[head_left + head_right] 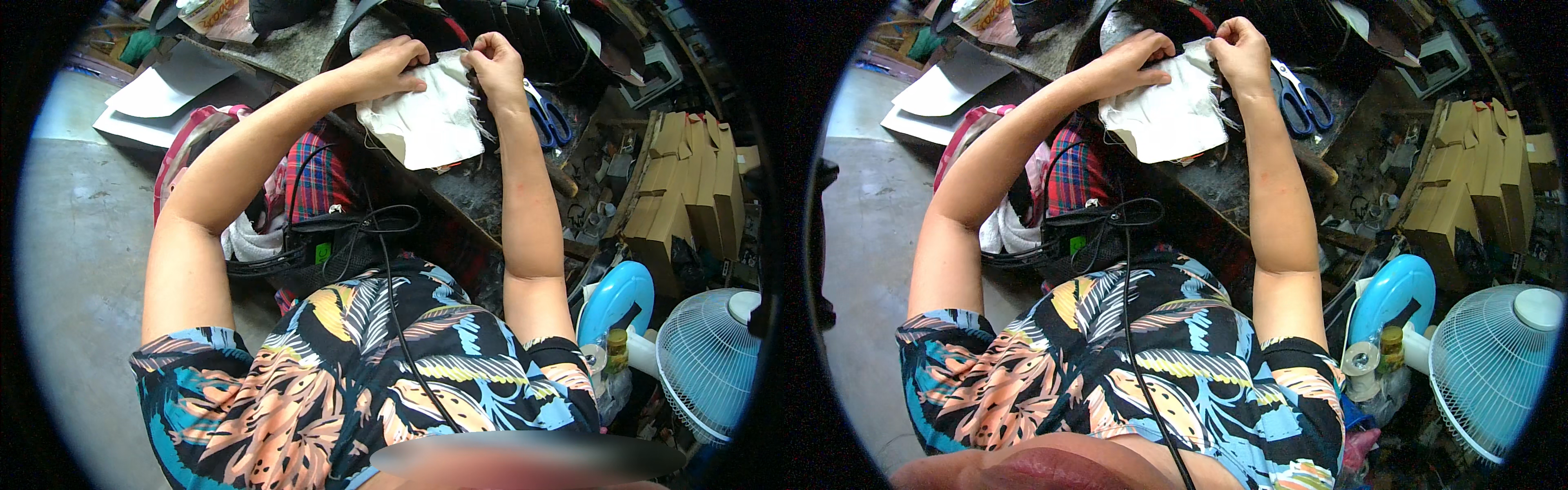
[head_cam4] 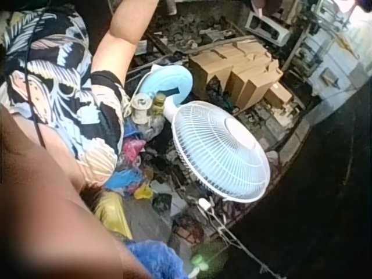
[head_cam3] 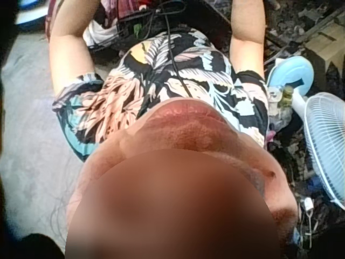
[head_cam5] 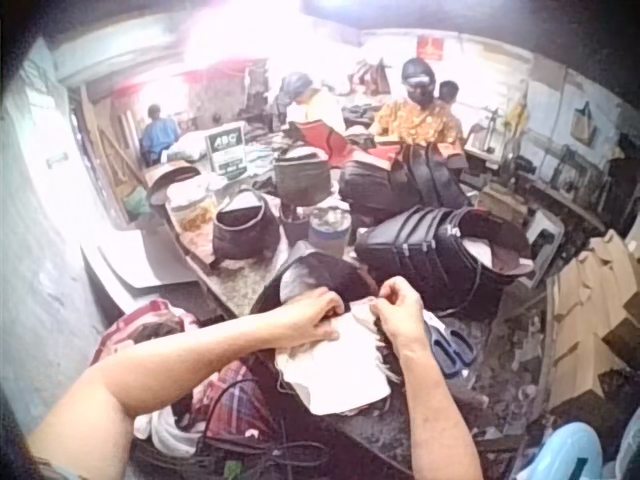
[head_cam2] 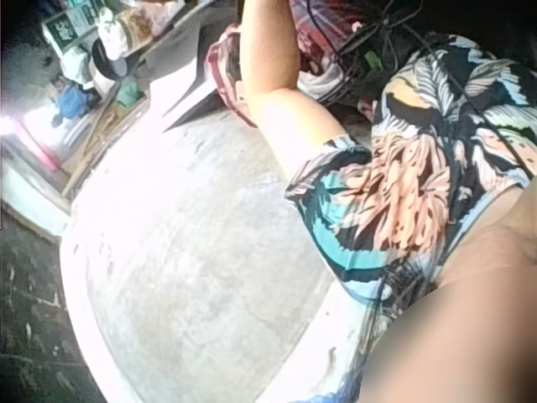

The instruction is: The person repairs a black hat by inserting a white fabric insert into the crown and trimming excess material with scissors. They repeatedly adjust the insert, cut along the hat's edge, and smooth the fabric to fit the interior.

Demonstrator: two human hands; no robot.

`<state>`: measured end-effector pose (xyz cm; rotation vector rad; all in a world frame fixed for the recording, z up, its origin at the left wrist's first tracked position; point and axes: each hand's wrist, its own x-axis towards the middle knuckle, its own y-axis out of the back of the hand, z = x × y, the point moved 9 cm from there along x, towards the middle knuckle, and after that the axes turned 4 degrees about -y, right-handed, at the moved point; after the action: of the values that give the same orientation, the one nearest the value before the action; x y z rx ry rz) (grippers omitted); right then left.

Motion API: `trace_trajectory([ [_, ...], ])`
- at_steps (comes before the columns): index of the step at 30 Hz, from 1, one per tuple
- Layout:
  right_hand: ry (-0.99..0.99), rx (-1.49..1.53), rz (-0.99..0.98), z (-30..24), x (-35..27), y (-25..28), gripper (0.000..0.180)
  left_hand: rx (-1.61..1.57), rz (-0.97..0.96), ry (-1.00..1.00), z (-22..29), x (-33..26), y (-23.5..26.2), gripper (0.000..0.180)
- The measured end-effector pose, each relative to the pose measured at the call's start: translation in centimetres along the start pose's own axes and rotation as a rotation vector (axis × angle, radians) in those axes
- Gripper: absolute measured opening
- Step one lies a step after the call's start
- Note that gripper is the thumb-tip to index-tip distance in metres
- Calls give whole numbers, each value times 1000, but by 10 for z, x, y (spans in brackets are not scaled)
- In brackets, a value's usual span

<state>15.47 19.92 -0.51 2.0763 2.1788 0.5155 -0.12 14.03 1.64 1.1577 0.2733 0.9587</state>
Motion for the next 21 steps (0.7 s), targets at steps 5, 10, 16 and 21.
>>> trace_trajectory([
  [5,169,-293,76,-28,-17,2,19,-120,-32,13,-4,-2,-1,43],
  [10,162,-527,11,-36,-24,-2,30,-47,-155,57,-7,-1,-11,48],
  [16,155,-598,-24,-35,-19,1,20,105,-163,-23,2,0,-12,44],
  [21,297,-530,-47,-54,-24,3,19,-344,-54,119,-9,2,-1,38],
])
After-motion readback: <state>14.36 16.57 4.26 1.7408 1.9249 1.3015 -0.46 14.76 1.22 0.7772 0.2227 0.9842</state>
